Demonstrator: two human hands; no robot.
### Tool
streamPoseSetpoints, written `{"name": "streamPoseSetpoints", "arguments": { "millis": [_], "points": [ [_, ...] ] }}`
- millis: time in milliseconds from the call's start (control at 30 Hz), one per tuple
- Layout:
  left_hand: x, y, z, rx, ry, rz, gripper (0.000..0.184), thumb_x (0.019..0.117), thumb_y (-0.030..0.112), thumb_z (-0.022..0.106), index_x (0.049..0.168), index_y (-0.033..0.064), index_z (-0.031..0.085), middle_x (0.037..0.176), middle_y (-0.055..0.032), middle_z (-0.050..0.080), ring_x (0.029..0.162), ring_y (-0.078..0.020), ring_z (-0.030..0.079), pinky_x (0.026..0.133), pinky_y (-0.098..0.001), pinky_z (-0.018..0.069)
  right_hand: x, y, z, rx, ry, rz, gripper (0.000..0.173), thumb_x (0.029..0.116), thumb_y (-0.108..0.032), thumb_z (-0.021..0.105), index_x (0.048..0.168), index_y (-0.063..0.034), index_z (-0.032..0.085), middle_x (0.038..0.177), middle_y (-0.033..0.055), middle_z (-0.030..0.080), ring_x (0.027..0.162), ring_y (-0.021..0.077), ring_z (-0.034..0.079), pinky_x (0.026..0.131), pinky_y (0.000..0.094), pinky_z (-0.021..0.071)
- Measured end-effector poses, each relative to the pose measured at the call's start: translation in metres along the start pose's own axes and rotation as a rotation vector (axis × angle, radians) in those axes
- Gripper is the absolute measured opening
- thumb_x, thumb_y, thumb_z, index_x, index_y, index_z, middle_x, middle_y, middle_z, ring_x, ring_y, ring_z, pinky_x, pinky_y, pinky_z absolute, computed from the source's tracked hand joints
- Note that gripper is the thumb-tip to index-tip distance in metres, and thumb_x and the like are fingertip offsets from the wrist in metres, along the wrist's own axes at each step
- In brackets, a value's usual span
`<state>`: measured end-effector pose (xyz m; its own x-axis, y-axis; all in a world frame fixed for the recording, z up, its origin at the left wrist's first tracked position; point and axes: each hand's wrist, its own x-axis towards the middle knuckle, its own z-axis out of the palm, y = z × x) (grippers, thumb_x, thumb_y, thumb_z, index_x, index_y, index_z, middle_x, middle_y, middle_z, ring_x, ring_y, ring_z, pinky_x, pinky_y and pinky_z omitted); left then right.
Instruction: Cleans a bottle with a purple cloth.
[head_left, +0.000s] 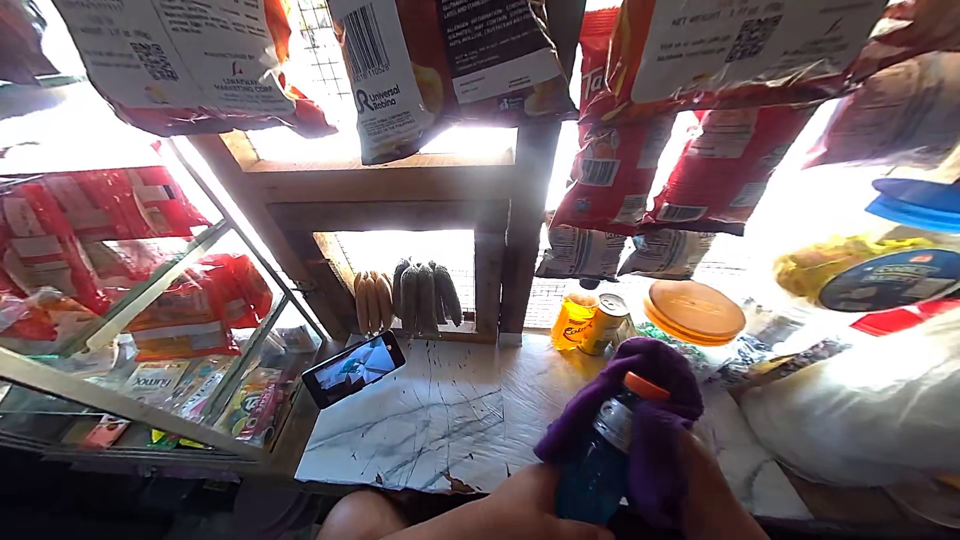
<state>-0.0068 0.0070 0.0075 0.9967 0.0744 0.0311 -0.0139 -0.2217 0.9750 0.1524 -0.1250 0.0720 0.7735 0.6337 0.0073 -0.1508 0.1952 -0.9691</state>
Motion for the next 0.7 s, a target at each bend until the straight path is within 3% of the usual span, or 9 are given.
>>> {"name": "streamPoseSetpoints", "arguments": {
  "millis": [100, 167, 267, 433, 567, 633, 700],
  "points": [
    [0.002, 0.005, -0.003, 0.19, 0.109, -0.149, 0.082, 0.0854, 0.044, 0.077, 0.143, -0.0051, 0.045, 0.116, -0.0249, 0.068, 0.11, -0.0358, 0.068, 0.095, -0.0577, 0.0527, 0.004, 0.011, 0.015, -0.086, -0.01, -0.009, 0.032, 0.0819, -0.015, 0.064, 0.112, -0.0093, 0.056, 0.083, -0.0138, 0.068, 0.076, -0.0054, 0.066, 0.071, 0.0168, 0.0578],
    [0.003, 0.002, -0.004, 0.209, 0.192, -0.148, 0.082, 0.0838, 0.044, 0.076, 0.142, -0.0041, 0.046, 0.114, -0.0229, 0.069, 0.107, -0.0344, 0.069, 0.092, -0.0574, 0.054, 0.002, 0.017, 0.024, -0.118, -0.059, 0.065, 0.034, 0.077, -0.015, 0.071, 0.109, -0.0078, 0.061, 0.083, -0.0096, 0.071, 0.075, -0.0009, 0.068, 0.071, 0.0213, 0.0598],
    [0.005, 0.002, -0.011, 0.251, 0.268, -0.144, 0.081, 0.081, 0.04, 0.078, 0.141, -0.0029, 0.047, 0.113, -0.0219, 0.07, 0.107, -0.034, 0.069, 0.091, -0.0577, 0.0541, 0.0, 0.03, 0.031, -0.126, -0.172, 0.176, 0.054, 0.0773, -0.014, 0.073, 0.126, -0.0009, 0.054, 0.097, -0.0002, 0.071, 0.087, 0.0054, 0.07, 0.081, 0.0264, 0.0602],
    [0.006, 0.019, -0.019, 0.346, 0.18, -0.216, 0.084, 0.0828, 0.042, 0.078, 0.145, -0.0023, 0.044, 0.115, -0.0232, 0.069, 0.109, -0.0375, 0.068, 0.092, -0.0603, 0.053, 0.001, 0.036, 0.03, 0.068, -0.092, 0.133, 0.036, 0.0804, -0.011, 0.068, 0.115, -0.0059, 0.058, 0.087, -0.003, 0.073, 0.077, 0.0051, 0.071, 0.071, 0.0256, 0.0614],
    [0.004, 0.023, -0.015, 0.371, 0.163, -0.184, 0.084, 0.0851, 0.044, 0.077, 0.146, -0.0033, 0.044, 0.117, -0.0229, 0.069, 0.109, -0.0362, 0.068, 0.093, -0.0583, 0.0531, 0.003, 0.025, 0.026, 0.04, -0.005, 0.088, 0.036, 0.0713, -0.009, 0.071, 0.106, -0.009, 0.061, 0.081, -0.0071, 0.072, 0.072, 0.0021, 0.07, 0.066, 0.0232, 0.0608],
    [0.004, 0.021, -0.013, 0.412, 0.176, -0.153, 0.083, 0.0844, 0.045, 0.078, 0.144, -0.0035, 0.046, 0.115, -0.0219, 0.07, 0.107, -0.0351, 0.07, 0.091, -0.0571, 0.0545, 0.004, 0.025, 0.021, 0.082, 0.004, 0.044, 0.038, 0.0741, -0.012, 0.071, 0.11, -0.0104, 0.059, 0.083, -0.009, 0.072, 0.074, 0.0009, 0.069, 0.067, 0.0225, 0.0606],
    [0.002, 0.018, -0.01, 0.474, 0.164, -0.136, 0.084, 0.0837, 0.048, 0.078, 0.143, -0.0031, 0.048, 0.115, -0.021, 0.07, 0.106, -0.0342, 0.07, 0.089, -0.0567, 0.0557, 0.007, 0.017, 0.017, 0.103, 0.064, 0.021, 0.031, 0.0861, -0.017, 0.063, 0.115, -0.0097, 0.056, 0.084, -0.0096, 0.07, 0.076, -0.0002, 0.068, 0.069, 0.0212, 0.0601]
  ]
}}
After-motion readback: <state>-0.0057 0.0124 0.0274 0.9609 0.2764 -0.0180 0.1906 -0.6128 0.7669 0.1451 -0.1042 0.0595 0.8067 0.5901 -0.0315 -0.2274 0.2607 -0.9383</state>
